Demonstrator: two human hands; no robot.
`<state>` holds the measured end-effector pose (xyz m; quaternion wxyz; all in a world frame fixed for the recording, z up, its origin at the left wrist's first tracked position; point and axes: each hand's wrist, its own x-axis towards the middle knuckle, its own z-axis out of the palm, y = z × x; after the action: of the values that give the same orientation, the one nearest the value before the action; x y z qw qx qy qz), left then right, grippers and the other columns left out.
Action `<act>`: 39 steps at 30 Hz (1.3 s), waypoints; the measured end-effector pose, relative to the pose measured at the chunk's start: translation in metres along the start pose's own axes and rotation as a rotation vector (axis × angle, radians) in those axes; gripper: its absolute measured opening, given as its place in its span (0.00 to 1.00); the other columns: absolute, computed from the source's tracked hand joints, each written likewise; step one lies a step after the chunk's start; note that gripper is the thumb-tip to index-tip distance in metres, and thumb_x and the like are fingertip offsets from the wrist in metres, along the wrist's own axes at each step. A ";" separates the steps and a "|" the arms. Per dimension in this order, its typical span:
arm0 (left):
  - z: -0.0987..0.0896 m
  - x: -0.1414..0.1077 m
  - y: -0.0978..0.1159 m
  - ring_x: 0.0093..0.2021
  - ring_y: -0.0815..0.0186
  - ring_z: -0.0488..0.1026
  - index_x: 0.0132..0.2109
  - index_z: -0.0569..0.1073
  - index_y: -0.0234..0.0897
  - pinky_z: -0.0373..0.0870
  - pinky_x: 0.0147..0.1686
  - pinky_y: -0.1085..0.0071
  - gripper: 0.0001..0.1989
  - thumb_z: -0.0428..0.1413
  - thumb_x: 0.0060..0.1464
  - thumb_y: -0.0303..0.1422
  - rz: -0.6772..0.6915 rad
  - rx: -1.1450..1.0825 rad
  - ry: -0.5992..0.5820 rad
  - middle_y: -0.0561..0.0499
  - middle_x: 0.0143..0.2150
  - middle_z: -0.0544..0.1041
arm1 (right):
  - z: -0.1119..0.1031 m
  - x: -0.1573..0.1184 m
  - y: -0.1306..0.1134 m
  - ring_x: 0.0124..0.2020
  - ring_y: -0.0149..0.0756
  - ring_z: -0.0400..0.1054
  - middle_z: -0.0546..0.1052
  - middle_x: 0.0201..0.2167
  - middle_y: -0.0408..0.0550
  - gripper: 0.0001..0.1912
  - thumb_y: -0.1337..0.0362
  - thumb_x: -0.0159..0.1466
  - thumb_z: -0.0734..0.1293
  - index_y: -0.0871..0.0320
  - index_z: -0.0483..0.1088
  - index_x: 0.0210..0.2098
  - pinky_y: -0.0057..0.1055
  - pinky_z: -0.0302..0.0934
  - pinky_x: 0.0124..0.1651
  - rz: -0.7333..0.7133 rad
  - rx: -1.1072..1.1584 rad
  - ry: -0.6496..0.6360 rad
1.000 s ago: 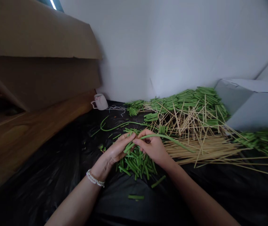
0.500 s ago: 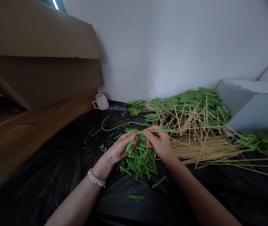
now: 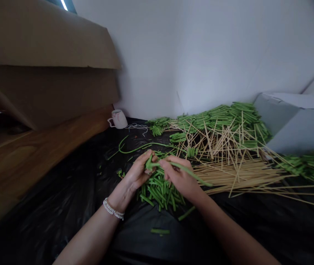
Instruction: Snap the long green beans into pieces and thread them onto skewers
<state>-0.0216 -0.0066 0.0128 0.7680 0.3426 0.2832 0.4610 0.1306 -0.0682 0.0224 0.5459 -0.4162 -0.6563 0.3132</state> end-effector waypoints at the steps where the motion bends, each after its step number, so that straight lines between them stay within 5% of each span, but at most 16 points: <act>1: -0.001 0.001 0.002 0.16 0.80 0.55 0.31 0.67 0.33 0.50 0.13 0.84 0.15 0.65 0.49 0.35 -0.007 -0.028 -0.016 0.59 0.23 0.65 | -0.003 0.002 -0.001 0.17 0.28 0.64 0.71 0.16 0.40 0.16 0.55 0.66 0.63 0.56 0.72 0.27 0.26 0.59 0.23 0.073 0.106 -0.012; 4: -0.003 -0.001 0.004 0.16 0.80 0.55 0.32 0.68 0.33 0.51 0.13 0.84 0.13 0.63 0.52 0.36 -0.049 0.009 -0.069 0.59 0.22 0.65 | -0.007 0.007 0.000 0.14 0.27 0.60 0.68 0.13 0.37 0.16 0.53 0.65 0.65 0.56 0.69 0.26 0.24 0.56 0.19 0.202 0.300 -0.045; 9: 0.001 -0.011 -0.002 0.18 0.76 0.61 0.32 0.70 0.34 0.59 0.17 0.81 0.17 0.62 0.53 0.44 -0.172 0.207 -0.179 0.55 0.21 0.67 | -0.006 0.011 0.010 0.16 0.26 0.60 0.67 0.13 0.36 0.12 0.56 0.59 0.69 0.57 0.69 0.25 0.24 0.55 0.20 0.233 0.255 -0.024; 18: 0.004 -0.019 0.002 0.18 0.78 0.60 0.34 0.75 0.31 0.57 0.17 0.82 0.16 0.68 0.46 0.39 -0.239 0.257 -0.263 0.57 0.20 0.65 | -0.011 0.017 0.016 0.13 0.26 0.57 0.67 0.12 0.36 0.16 0.52 0.54 0.73 0.57 0.69 0.24 0.24 0.53 0.17 0.327 0.407 0.045; 23: 0.004 -0.018 -0.001 0.21 0.76 0.67 0.34 0.76 0.31 0.63 0.21 0.81 0.17 0.71 0.40 0.36 -0.250 0.250 -0.196 0.54 0.25 0.72 | -0.010 0.017 0.015 0.13 0.25 0.58 0.70 0.14 0.38 0.16 0.52 0.53 0.73 0.58 0.70 0.25 0.23 0.53 0.17 0.334 0.395 -0.018; 32: 0.009 -0.012 -0.002 0.19 0.77 0.64 0.31 0.74 0.31 0.61 0.19 0.81 0.16 0.70 0.41 0.36 -0.093 0.185 0.004 0.57 0.22 0.69 | -0.011 0.014 0.012 0.15 0.28 0.61 0.68 0.14 0.38 0.12 0.55 0.61 0.69 0.58 0.75 0.34 0.26 0.56 0.18 0.158 0.246 0.154; 36: 0.007 -0.010 -0.001 0.19 0.78 0.64 0.30 0.72 0.32 0.61 0.19 0.81 0.15 0.70 0.42 0.35 -0.049 0.103 0.037 0.58 0.22 0.70 | -0.001 0.006 0.013 0.32 0.36 0.75 0.81 0.34 0.48 0.10 0.60 0.63 0.67 0.56 0.77 0.41 0.32 0.69 0.35 -0.052 0.044 0.120; 39: 0.005 -0.008 -0.003 0.18 0.77 0.65 0.28 0.71 0.33 0.63 0.20 0.81 0.16 0.70 0.42 0.34 -0.061 0.046 0.054 0.58 0.20 0.69 | 0.006 0.001 0.018 0.41 0.41 0.76 0.81 0.42 0.51 0.12 0.63 0.64 0.66 0.56 0.77 0.46 0.38 0.69 0.46 -0.200 -0.081 0.066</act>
<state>-0.0196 -0.0163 0.0140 0.7657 0.3389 0.3249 0.4397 0.1288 -0.0589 0.0062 0.5783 -0.3805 -0.6883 0.2167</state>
